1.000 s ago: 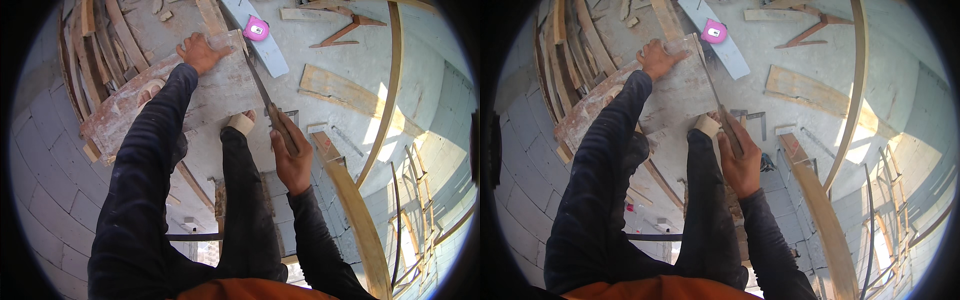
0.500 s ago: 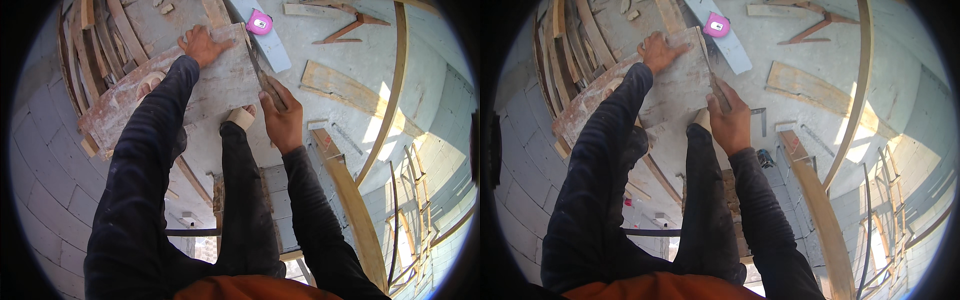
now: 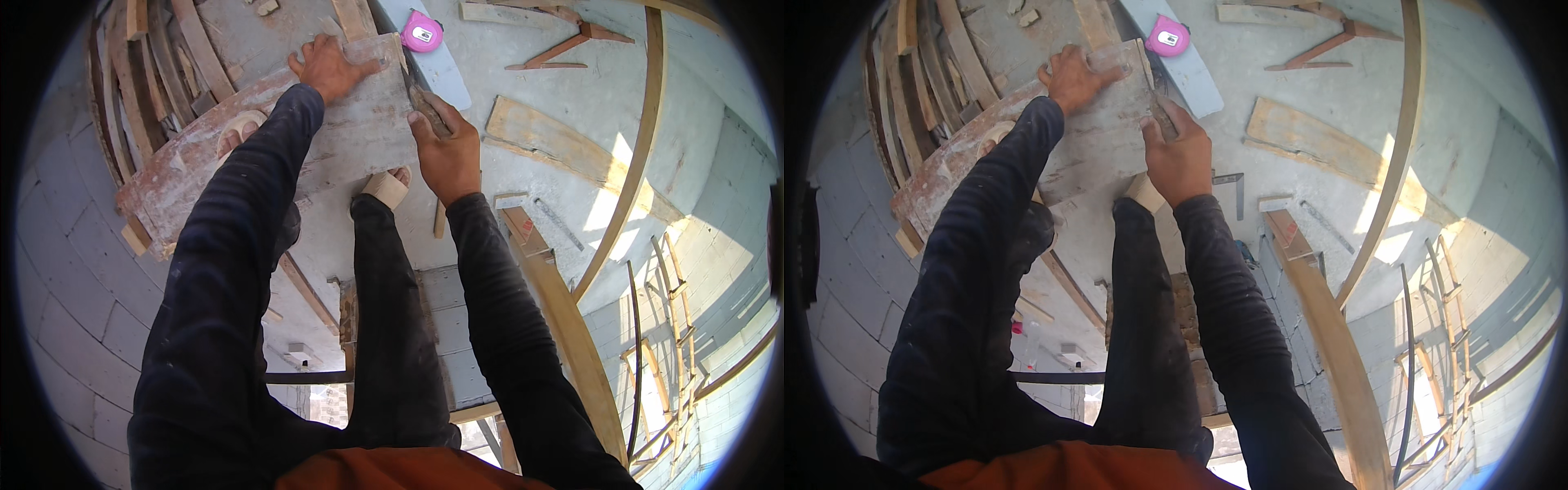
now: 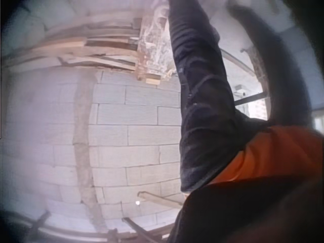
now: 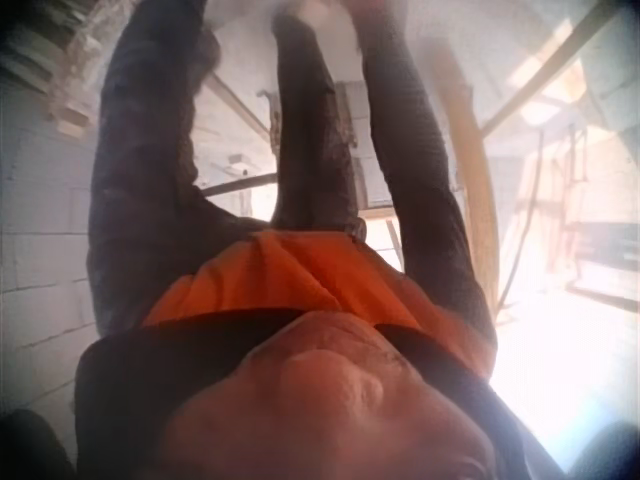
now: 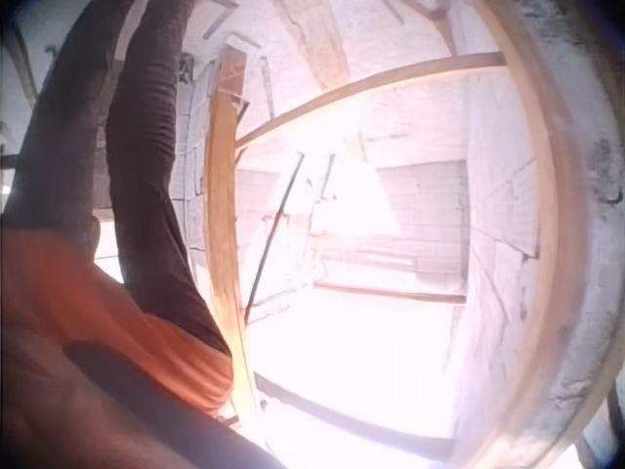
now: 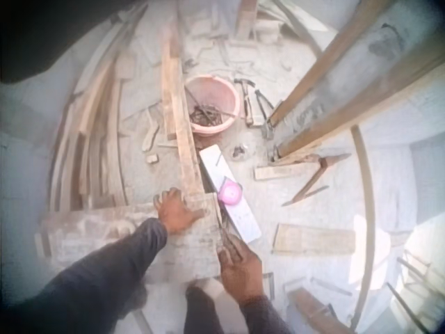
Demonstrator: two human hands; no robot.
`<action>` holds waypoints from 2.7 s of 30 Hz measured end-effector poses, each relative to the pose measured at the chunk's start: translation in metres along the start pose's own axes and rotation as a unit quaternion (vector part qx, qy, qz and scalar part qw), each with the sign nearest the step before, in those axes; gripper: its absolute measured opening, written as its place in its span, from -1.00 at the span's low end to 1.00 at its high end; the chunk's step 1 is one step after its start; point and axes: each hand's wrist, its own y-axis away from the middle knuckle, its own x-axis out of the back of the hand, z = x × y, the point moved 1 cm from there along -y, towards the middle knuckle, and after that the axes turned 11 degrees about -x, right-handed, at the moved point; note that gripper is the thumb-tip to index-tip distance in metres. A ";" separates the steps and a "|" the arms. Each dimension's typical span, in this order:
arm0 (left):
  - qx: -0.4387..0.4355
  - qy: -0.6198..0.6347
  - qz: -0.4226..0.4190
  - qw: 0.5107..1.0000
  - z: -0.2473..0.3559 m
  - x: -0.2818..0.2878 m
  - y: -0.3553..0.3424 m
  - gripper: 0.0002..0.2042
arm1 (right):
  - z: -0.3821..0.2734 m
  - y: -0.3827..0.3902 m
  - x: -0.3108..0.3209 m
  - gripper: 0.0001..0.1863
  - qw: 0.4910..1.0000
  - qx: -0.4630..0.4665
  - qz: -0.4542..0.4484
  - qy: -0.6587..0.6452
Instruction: The person saws a piece of wood by hand, then uses a tape measure and a green pen to mark a measurement on the wood, and then uses a square tool to draw a straight line before continuing to saw the wood.
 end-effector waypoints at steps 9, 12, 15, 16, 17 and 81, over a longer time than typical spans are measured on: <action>0.007 -0.027 0.021 0.999 -0.006 0.000 0.004 0.06 | 0.009 0.143 0.066 -0.56 0.999 -0.028 0.031 0.019; -0.002 -0.026 0.019 0.999 -0.006 -0.007 0.004 0.07 | 0.010 0.024 0.009 -0.57 0.999 -0.023 0.021 0.005; 0.009 -0.010 -0.001 1.000 -0.008 -0.002 -0.004 0.07 | 0.009 0.009 0.002 -0.57 1.000 -0.026 0.011 0.005; 0.015 0.004 -0.014 1.000 -0.006 -0.004 -0.003 0.07 | 0.012 0.026 0.009 -0.57 1.000 -0.028 0.012 0.004; 0.019 0.003 -0.015 1.000 -0.003 -0.004 0.002 0.07 | 0.013 0.060 0.028 -0.57 0.999 -0.050 0.013 0.005; -0.024 -0.113 0.076 0.990 0.002 -0.024 0.004 0.12 | 0.042 0.083 0.051 -0.55 0.997 -0.073 0.017 -0.010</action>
